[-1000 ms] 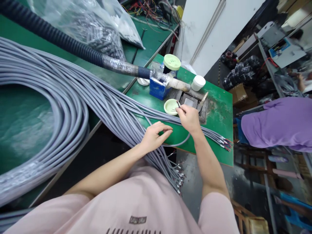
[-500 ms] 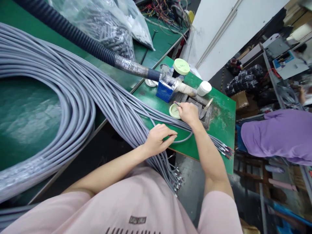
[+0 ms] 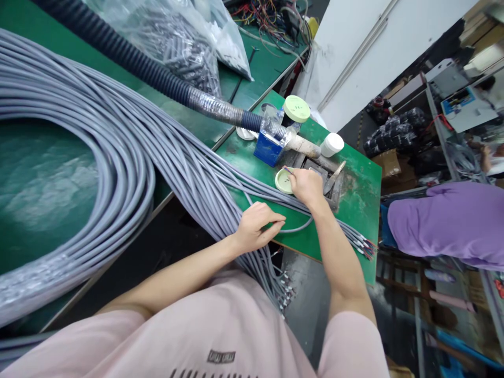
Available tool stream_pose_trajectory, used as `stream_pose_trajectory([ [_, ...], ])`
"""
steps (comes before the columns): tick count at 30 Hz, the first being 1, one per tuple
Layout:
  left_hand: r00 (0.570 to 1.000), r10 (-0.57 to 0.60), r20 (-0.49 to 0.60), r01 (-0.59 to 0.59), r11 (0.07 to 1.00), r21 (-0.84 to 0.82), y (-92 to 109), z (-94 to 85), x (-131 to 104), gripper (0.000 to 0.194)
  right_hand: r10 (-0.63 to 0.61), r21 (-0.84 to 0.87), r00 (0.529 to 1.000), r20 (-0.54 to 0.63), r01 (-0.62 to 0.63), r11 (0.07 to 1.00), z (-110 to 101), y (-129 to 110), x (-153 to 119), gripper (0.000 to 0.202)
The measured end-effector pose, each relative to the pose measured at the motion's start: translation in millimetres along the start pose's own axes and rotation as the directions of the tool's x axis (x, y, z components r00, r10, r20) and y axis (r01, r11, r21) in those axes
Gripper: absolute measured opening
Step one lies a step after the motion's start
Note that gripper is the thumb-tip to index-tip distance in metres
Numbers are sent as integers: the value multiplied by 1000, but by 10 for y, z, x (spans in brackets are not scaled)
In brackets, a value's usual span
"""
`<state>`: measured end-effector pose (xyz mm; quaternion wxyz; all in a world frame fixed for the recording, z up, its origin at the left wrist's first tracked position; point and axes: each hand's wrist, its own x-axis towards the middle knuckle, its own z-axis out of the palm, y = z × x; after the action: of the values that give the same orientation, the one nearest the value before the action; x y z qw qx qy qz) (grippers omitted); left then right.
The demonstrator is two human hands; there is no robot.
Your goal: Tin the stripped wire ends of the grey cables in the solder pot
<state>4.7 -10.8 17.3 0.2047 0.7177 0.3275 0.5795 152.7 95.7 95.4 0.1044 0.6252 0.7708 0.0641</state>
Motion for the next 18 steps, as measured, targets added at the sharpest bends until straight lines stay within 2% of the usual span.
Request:
stream_pose_trajectory([
  [3, 992, 62, -109, -67, 997, -43, 11, -31, 13, 5, 80, 51, 991, -106, -74, 996, -52, 265, -68, 37],
  [5, 988, 80, -130, -87, 995, -50, 9, -41, 18, 6, 160, 82, 976, -148, -150, 985, -31, 477, -95, 37],
  [9, 993, 65, -95, -70, 996, -54, -13, -31, 5, 6, 275, 93, 956, -106, -266, 960, 138, 762, -73, 34],
  [13, 998, 39, -53, -42, 998, -52, -25, -16, -10, 5, 342, 70, 939, -37, -339, 938, 314, 805, 9, 33],
  [18, 998, 40, -48, -43, 998, -55, -19, -19, 6, 5, 394, 53, 919, 13, -394, 918, 423, 806, 76, 35],
])
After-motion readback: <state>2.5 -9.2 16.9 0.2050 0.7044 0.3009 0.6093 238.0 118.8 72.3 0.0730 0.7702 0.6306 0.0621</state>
